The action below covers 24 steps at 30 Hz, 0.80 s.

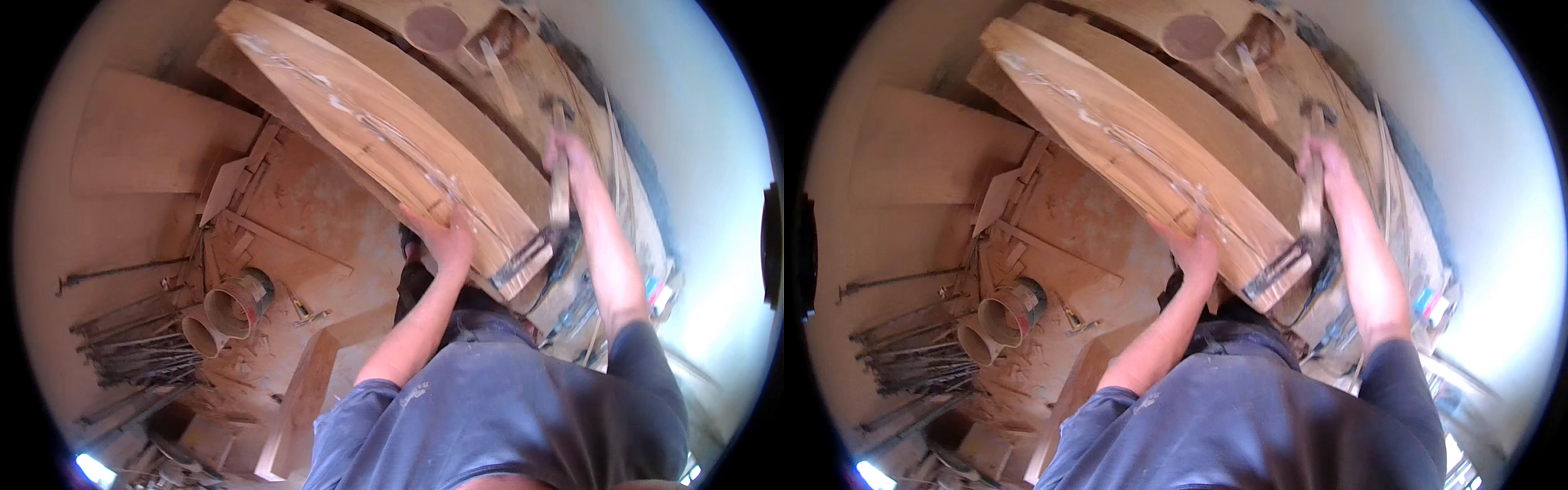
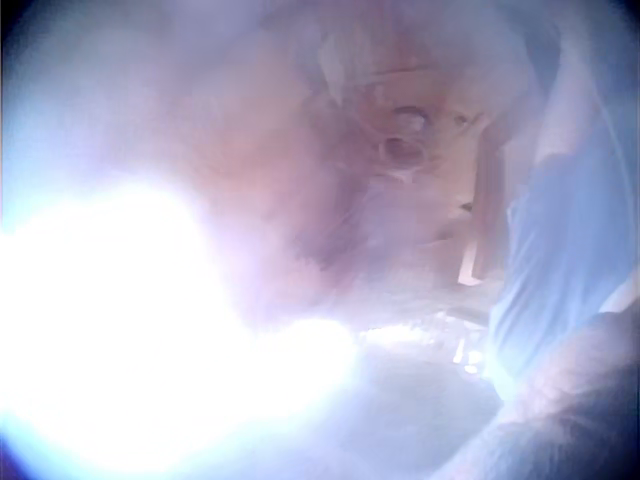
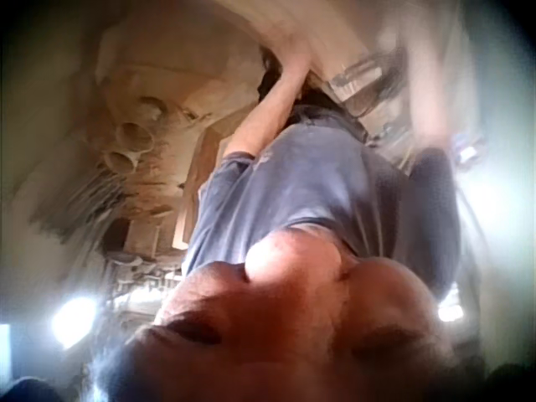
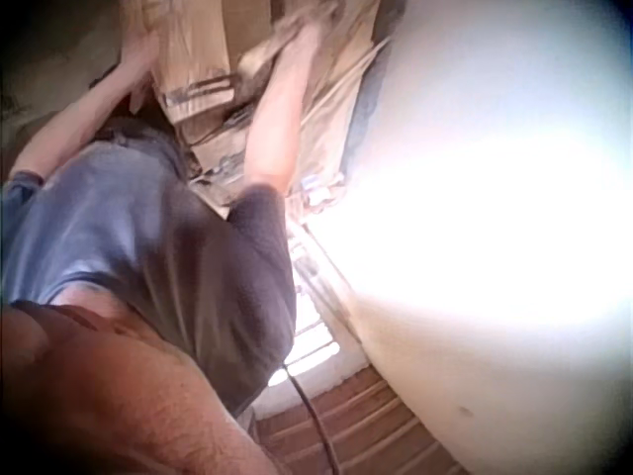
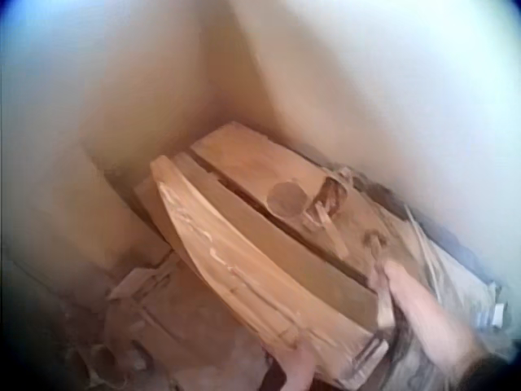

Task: The person assembles wooden parts by hammering a small strip into a groove on a curved wooden piece, then uses a power sander to smooth the strip. The person repeatedly checks fit and alignment, removes and reinserts the strip, and continues sanding and hammering to secure it.

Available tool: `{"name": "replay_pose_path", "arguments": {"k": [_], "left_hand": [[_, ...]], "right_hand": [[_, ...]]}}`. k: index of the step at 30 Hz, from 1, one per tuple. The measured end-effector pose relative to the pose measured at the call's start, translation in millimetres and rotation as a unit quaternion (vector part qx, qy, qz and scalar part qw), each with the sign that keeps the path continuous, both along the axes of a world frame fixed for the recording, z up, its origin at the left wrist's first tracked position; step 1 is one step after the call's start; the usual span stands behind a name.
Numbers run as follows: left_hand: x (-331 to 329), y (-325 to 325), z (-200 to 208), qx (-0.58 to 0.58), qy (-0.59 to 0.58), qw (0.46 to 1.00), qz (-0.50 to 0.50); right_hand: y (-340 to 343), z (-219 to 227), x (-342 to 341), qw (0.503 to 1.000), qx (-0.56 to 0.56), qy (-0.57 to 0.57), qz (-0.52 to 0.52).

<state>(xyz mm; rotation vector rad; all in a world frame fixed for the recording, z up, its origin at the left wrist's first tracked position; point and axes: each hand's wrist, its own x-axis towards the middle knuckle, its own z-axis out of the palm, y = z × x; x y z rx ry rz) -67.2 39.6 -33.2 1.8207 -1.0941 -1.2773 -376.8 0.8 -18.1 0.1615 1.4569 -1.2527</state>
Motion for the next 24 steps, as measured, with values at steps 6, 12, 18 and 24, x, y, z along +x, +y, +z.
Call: {"name": "replay_pose_path", "arguments": {"k": [6, 12, 18, 24], "left_hand": [[21, 9, 6, 0.031, 0.061, 0.994, -0.090], [46, 2, 24, 0.072, 0.091, 0.980, -0.161], [104, -6, -3, 0.083, 0.231, 0.943, -0.222], [131, 6, -2, 0.110, 0.066, 0.954, -0.272]], "right_hand": [[-39, -50, 14, 0.997, 0.047, 0.055, -0.041], [50, 3, 21, 0.909, 0.056, 0.378, 0.165], [200, 71, 37, 0.853, 0.173, 0.479, 0.110], [202, 65, 140, 0.601, -0.050, 0.695, 0.393]]}}
